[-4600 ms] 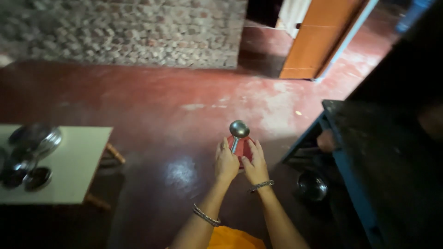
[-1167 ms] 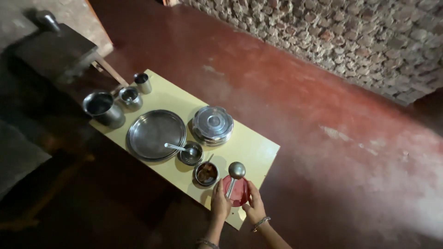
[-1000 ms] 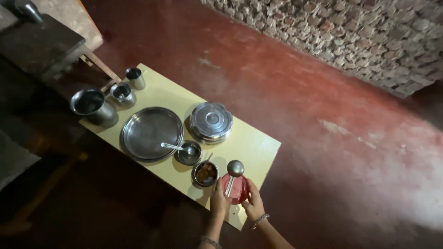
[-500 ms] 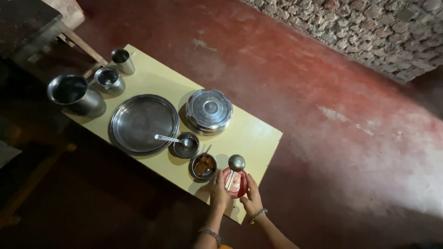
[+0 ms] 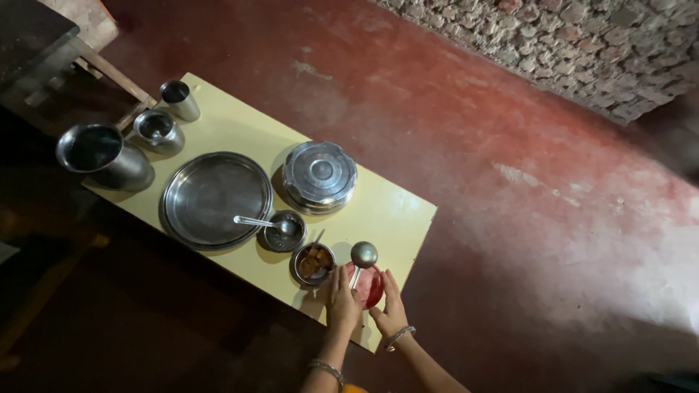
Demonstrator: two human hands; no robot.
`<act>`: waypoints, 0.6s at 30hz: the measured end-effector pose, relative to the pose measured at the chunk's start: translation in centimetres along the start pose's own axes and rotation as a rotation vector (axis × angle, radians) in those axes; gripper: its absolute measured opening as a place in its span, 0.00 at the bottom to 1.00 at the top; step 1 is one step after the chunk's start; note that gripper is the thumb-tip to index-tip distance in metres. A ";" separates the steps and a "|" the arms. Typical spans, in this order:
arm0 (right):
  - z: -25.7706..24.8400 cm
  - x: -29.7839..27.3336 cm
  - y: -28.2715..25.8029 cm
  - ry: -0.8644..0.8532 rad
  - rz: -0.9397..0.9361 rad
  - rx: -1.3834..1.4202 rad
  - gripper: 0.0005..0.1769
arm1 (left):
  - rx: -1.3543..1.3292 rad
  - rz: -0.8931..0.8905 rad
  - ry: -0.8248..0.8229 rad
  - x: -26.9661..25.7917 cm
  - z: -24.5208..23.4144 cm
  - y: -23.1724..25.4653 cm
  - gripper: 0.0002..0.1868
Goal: Preparing and serving rotis and curry onto multiple steel plates on a low table.
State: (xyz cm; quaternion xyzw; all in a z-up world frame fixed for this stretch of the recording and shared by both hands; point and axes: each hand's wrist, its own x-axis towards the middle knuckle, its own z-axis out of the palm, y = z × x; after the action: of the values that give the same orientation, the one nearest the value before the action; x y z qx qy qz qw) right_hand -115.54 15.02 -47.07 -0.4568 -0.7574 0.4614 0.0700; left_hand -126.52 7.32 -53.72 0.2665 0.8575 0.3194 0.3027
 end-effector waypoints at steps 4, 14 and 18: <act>-0.3 0.6 0.4 0.073 -0.054 -0.134 0.51 | 0.067 0.045 0.006 -1.0 -4.6 6.4 0.34; -6.3 3.0 -1.5 0.193 -0.095 -0.588 0.43 | 0.261 0.217 -0.060 -1.1 -8.6 16.3 0.35; -9.1 2.4 -2.8 0.229 -0.049 -0.634 0.39 | 0.316 0.281 -0.065 -1.7 -8.0 19.1 0.35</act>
State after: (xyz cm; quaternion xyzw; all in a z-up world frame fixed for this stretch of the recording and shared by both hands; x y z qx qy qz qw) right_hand -113.83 22.18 -40.56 -0.4862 -0.8612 0.1467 0.0204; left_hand -125.86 15.65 -34.71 0.4376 0.8413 0.2111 0.2371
